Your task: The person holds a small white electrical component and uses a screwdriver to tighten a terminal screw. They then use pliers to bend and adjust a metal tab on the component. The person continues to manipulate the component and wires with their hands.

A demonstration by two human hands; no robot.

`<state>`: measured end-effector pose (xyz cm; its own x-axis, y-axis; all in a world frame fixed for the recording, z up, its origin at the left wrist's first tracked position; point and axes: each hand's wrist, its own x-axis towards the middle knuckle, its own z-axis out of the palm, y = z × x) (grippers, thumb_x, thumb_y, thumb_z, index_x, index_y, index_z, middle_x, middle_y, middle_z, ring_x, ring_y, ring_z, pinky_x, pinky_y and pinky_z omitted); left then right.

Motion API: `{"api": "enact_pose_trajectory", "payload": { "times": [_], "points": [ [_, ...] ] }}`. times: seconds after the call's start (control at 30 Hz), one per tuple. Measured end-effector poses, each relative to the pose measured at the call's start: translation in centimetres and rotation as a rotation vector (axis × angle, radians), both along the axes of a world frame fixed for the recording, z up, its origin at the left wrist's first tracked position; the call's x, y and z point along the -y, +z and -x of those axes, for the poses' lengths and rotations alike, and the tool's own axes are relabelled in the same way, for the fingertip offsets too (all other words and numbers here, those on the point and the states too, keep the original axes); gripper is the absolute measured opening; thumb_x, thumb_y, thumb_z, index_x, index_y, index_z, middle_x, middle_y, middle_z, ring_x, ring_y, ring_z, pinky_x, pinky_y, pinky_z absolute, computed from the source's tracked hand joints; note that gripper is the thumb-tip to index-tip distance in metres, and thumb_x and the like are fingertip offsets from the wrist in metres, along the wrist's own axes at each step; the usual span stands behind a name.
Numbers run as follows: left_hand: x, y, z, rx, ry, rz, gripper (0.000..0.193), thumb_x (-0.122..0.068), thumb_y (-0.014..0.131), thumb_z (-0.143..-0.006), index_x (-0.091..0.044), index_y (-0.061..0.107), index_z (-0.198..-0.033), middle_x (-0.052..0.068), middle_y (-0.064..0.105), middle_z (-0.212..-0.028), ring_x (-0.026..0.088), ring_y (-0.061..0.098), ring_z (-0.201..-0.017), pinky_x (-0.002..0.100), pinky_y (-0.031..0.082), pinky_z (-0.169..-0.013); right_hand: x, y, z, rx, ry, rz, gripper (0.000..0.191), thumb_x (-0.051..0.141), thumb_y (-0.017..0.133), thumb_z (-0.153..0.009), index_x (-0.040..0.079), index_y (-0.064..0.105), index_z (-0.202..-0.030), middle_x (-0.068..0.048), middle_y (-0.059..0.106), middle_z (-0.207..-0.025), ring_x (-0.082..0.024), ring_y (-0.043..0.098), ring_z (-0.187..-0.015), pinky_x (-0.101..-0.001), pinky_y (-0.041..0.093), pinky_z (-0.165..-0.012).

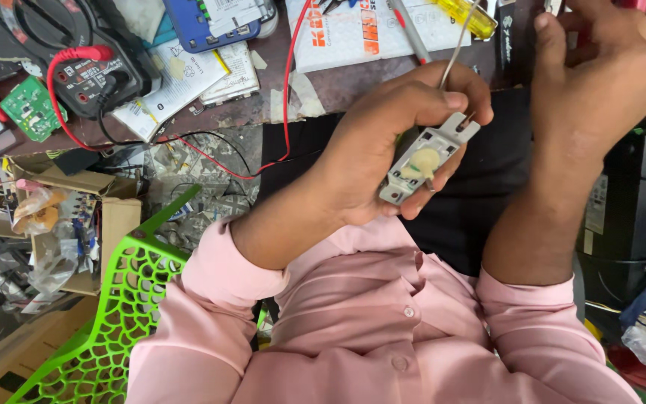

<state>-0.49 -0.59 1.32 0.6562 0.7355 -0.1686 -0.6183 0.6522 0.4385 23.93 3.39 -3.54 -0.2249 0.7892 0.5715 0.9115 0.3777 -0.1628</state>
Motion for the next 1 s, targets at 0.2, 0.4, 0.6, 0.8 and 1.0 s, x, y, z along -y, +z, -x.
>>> {"api": "enact_pose_trajectory", "payload": {
  "times": [0.2, 0.4, 0.6, 0.8, 1.0],
  "points": [
    [-0.2, 0.8, 0.0, -0.226, 0.086, -0.103, 0.023, -0.019, 0.052, -0.105, 0.001, 0.062, -0.112, 0.011, 0.062, -0.075, 0.015, 0.055, -0.048, 0.030, 0.040, -0.037, 0.7, 0.1, 0.2, -0.153, 0.111, 0.005, 0.019, -0.007, 0.081, -0.096, -0.004, 0.074, -0.113, -0.015, 0.068, -0.101, -0.021, 0.072, -0.081, -0.0268, 0.053, -0.067],
    [-0.9, 1.6, 2.5, -0.513, 0.219, -0.292, 0.025, -0.023, 0.056, -0.111, 0.000, 0.065, -0.109, 0.005, 0.068, -0.093, 0.008, 0.056, -0.054, 0.025, 0.041, -0.044, 2.0, 0.2, 0.6, -0.243, 0.075, 0.101, 0.020, -0.002, 0.083, -0.099, -0.001, 0.072, -0.115, -0.012, 0.067, -0.100, -0.022, 0.069, -0.080, -0.0304, 0.052, -0.068],
    [-1.0, 3.0, 2.6, -0.729, 0.192, -0.264, 0.047, -0.037, 0.044, -0.108, 0.000, 0.073, -0.100, 0.007, 0.071, -0.085, 0.011, 0.057, -0.058, 0.026, 0.043, -0.051, -0.1, -1.1, -3.5, 0.100, -0.159, -0.045, 0.041, 0.013, 0.088, -0.085, 0.002, 0.065, -0.118, -0.019, 0.059, -0.117, -0.039, 0.060, -0.108, -0.0459, 0.050, -0.090],
    [-1.4, 1.2, 1.5, -0.596, 0.336, -0.584, 0.066, -0.054, 0.040, -0.118, 0.003, 0.065, -0.097, 0.006, 0.066, -0.091, 0.013, 0.063, -0.088, 0.029, 0.051, -0.089, -0.9, -6.4, -7.1, 0.082, -0.225, 0.104, 0.048, 0.022, 0.086, -0.085, 0.001, 0.064, -0.122, -0.019, 0.065, -0.120, -0.040, 0.065, -0.105, -0.0476, 0.051, -0.087],
    [-0.6, 0.4, 2.3, -0.526, 0.190, -0.425, 0.065, -0.061, 0.039, -0.112, -0.003, 0.066, -0.100, 0.001, 0.064, -0.088, 0.008, 0.059, -0.064, 0.022, 0.048, -0.055, -3.5, -7.4, -10.3, -0.221, -0.349, 0.554, 0.051, 0.024, 0.079, -0.089, 0.004, 0.060, -0.132, -0.013, 0.069, -0.120, -0.031, 0.069, -0.105, -0.0413, 0.055, -0.090]
  ]
}}
